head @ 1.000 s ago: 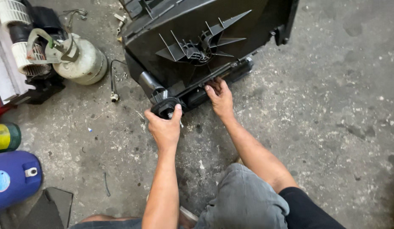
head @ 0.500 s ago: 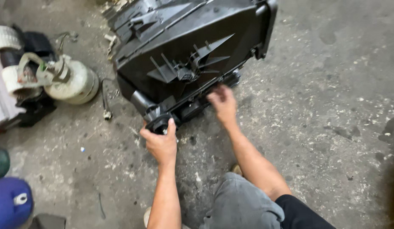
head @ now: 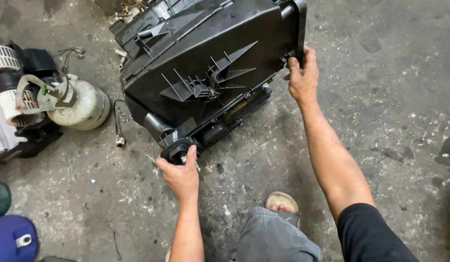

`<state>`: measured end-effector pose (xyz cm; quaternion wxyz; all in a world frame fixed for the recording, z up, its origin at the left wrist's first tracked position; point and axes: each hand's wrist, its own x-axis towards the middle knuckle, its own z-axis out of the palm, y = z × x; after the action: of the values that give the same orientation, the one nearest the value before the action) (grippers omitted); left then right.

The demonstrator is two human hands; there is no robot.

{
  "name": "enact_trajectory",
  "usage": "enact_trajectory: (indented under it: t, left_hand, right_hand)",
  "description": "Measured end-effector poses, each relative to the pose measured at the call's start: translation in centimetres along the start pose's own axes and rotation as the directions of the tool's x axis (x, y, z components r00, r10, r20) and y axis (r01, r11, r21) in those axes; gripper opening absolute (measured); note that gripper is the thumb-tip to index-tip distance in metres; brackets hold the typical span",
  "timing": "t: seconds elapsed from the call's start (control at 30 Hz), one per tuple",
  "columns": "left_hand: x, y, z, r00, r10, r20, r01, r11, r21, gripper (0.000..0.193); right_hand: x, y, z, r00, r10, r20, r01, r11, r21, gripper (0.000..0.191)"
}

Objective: The person assembles a car air conditioning evaporator unit by hand. They attach a metal evaporator core to a black plastic housing, connect a small sensor with a wire, and secure the two halves of the housing together.

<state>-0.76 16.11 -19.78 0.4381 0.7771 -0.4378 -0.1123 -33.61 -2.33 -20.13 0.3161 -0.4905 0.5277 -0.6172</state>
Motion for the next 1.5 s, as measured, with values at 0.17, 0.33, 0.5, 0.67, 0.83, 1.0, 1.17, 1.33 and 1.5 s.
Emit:
enact_trajectory:
  t: [0.17, 0.33, 0.5, 0.67, 0.83, 1.0, 1.17, 1.33, 1.5]
  left_hand:
    - [1.2, 0.1, 0.0, 0.998, 0.056, -0.003, -0.057, 0.998, -0.037, 0.078]
    - [1.4, 1.0, 0.0, 0.997, -0.056, 0.05, 0.058, 0.997, -0.055, 0.079]
    - [0.8, 1.8, 0.8, 0.997, -0.067, 0.047, 0.071, 0.993, -0.096, 0.083]
    - [-0.2, 1.8, 1.5, 1.0, -0.025, 0.017, 0.026, 0.999, -0.036, 0.078]
    - [-1.5, 0.9, 1.7, 0.99, -0.123, 0.061, 0.13, 0.984, -0.123, 0.079]
    - [-1.8, 0.1, 1.4, 1.0, 0.017, 0.011, -0.015, 0.992, -0.122, 0.075]
    - [-1.1, 1.0, 0.4, 0.988, -0.136, 0.076, 0.139, 0.99, -0.034, 0.076]
    - [-0.5, 2.0, 0.0, 0.976, -0.182, 0.124, 0.186, 0.982, -0.022, 0.078]
    - [-0.2, 2.0, -0.1, 0.982, -0.15, 0.114, 0.157, 0.986, -0.052, 0.077]
  right_hand:
    - [0.0, 1.3, 1.9, 0.995, -0.037, -0.091, 0.023, 0.989, -0.149, 0.049]
    - [0.6, 2.4, 2.4, 0.914, -0.393, -0.102, 0.327, 0.861, -0.39, 0.042]
    - [1.0, 2.7, 2.4, 0.969, -0.208, -0.133, 0.18, 0.964, -0.197, 0.053]
    - [1.2, 3.6, 1.2, 0.978, -0.198, -0.068, 0.199, 0.98, 0.018, 0.039]
    - [0.7, 4.8, -1.4, 0.998, 0.019, 0.055, -0.032, 0.967, 0.254, 0.03]
    - [1.3, 4.8, -3.3, 0.972, 0.048, 0.231, -0.113, 0.955, 0.275, 0.029]
    - [2.8, 3.7, -4.2, 0.931, 0.121, 0.344, -0.183, 0.971, 0.153, 0.04]
    - [3.3, 3.6, -4.5, 0.9, 0.123, 0.419, -0.211, 0.963, 0.17, 0.044]
    - [3.0, 3.6, -4.0, 0.903, 0.113, 0.414, -0.193, 0.968, 0.158, 0.04]
